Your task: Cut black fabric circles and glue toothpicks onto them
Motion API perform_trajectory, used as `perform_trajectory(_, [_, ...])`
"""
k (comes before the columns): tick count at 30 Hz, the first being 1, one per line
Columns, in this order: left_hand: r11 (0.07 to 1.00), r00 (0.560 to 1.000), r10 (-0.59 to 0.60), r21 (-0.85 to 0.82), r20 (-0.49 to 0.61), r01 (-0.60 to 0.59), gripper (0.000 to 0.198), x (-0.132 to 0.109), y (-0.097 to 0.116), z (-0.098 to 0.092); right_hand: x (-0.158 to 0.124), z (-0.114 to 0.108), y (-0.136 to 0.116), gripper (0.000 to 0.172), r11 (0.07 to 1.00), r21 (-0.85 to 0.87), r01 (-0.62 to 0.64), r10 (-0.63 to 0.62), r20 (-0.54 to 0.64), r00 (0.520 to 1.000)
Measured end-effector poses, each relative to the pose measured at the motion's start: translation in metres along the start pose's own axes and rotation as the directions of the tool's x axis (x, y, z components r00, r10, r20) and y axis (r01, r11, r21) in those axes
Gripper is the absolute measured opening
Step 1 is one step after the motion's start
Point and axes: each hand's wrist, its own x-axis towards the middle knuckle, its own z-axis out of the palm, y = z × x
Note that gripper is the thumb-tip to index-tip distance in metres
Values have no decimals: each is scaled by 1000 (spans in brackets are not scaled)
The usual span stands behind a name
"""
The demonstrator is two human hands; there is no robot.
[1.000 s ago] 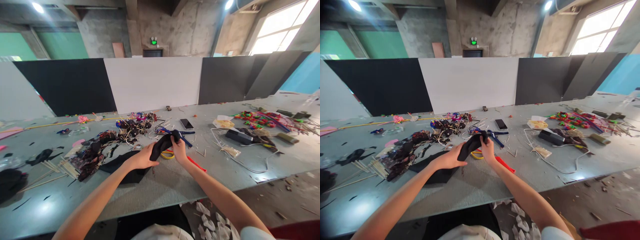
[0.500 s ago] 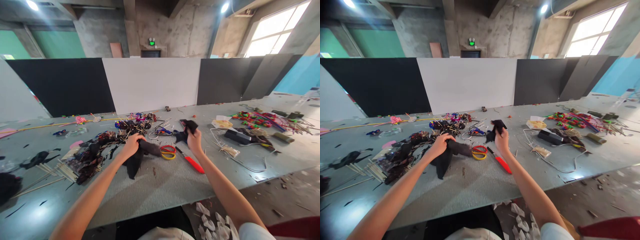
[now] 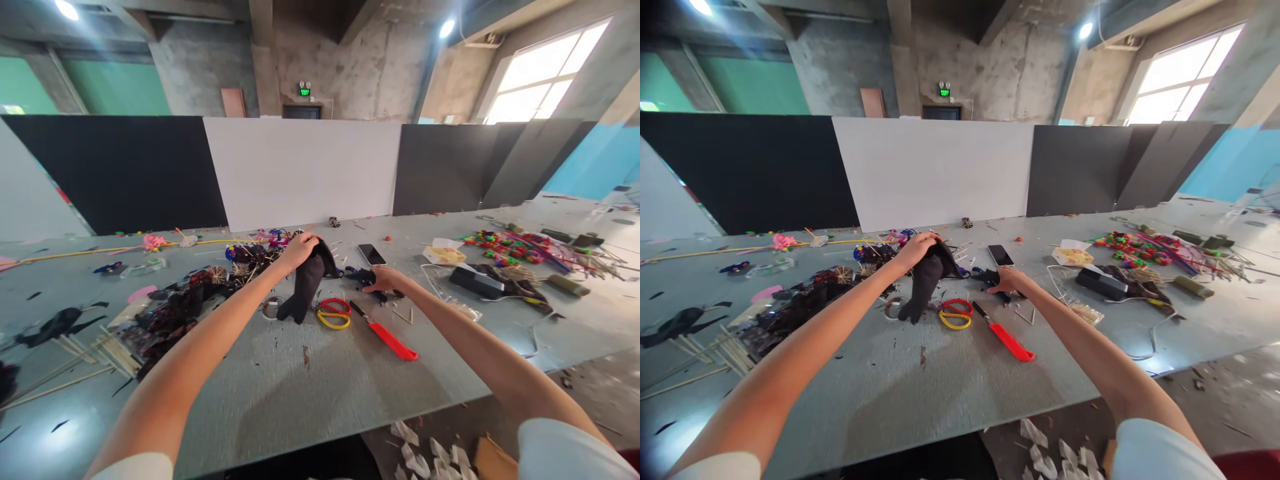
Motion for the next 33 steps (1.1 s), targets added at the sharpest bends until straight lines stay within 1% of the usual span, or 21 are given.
perform_trajectory(1, [999,999,32,-3,13,-32,29,8,5,9,1,3,4,71,1000,1,-6,6,11,1000])
perform_trajectory(2, [998,997,58,15,51,-59,32,15,10,17,2,6,7,69,1000,2,-15,15,19,1000])
perform_trajectory(3, [997,995,61,40,76,-64,33,22,14,26,2,8,10,66,1000,3,-25,25,24,999])
perform_trajectory(5, [993,997,76,82,34,-79,26,36,20,44,1,10,17,62,999,8,-52,52,19,998])
perform_trajectory(6, [984,990,139,110,10,-139,30,43,22,53,0,9,20,59,998,13,-67,67,13,998])
perform_trajectory(8, [957,968,252,155,-13,-247,47,56,23,72,-4,4,31,57,994,27,-103,103,-3,995])
perform_trajectory(10, [943,955,295,170,-22,-288,58,64,22,94,-9,-5,46,58,987,41,-157,158,-29,987])
perform_trajectory(12, [935,948,317,153,34,-318,68,67,20,121,-16,-20,67,64,970,53,-238,242,-68,968])
perform_trajectory(13, [933,942,327,136,72,-334,71,65,18,138,-20,-29,79,68,951,63,-303,308,-98,946])
perform_trajectory(16, [909,906,335,164,260,-383,75,51,17,196,-32,-58,118,79,890,84,-447,455,-192,869])
perform_trajectory(17, [895,882,314,200,352,-399,76,44,18,218,-36,-68,129,79,861,135,-491,509,-266,819])
perform_trajectory(18, [877,847,297,225,441,-424,75,36,19,240,-40,-77,137,79,839,184,-512,544,-321,776])
perform_trajectory(19, [862,803,280,230,526,-452,74,28,21,262,-45,-85,143,79,829,221,-514,559,-353,750])
perform_trajectory(20, [847,752,262,230,604,-480,72,20,24,283,-50,-92,145,79,827,247,-505,562,-375,738])
perform_trajectory(21, [830,699,250,223,670,-511,71,13,26,303,-54,-97,144,78,835,256,-487,550,-383,743])
perform_trajectory(23, [788,594,274,178,756,-589,68,0,32,334,-63,-101,133,75,869,246,-430,495,-376,783])
perform_trajectory(24, [781,577,262,182,774,-598,66,-5,35,345,-68,-100,124,73,889,239,-391,455,-358,815])
perform_trajectory(26, [765,545,206,214,813,-608,63,-14,41,358,-74,-90,106,68,923,249,-294,361,-289,887])
perform_trajectory(28, [705,515,185,253,837,-663,60,-22,47,360,-77,-73,90,65,943,268,-199,255,-191,948])
perform_trajectory(30, [631,495,172,291,852,-720,60,-32,51,352,-76,-50,79,64,956,228,-183,207,-88,974])
perform_trajectory(33, [545,467,257,272,846,-793,59,-52,52,325,-71,-14,72,63,968,104,-229,226,37,973])
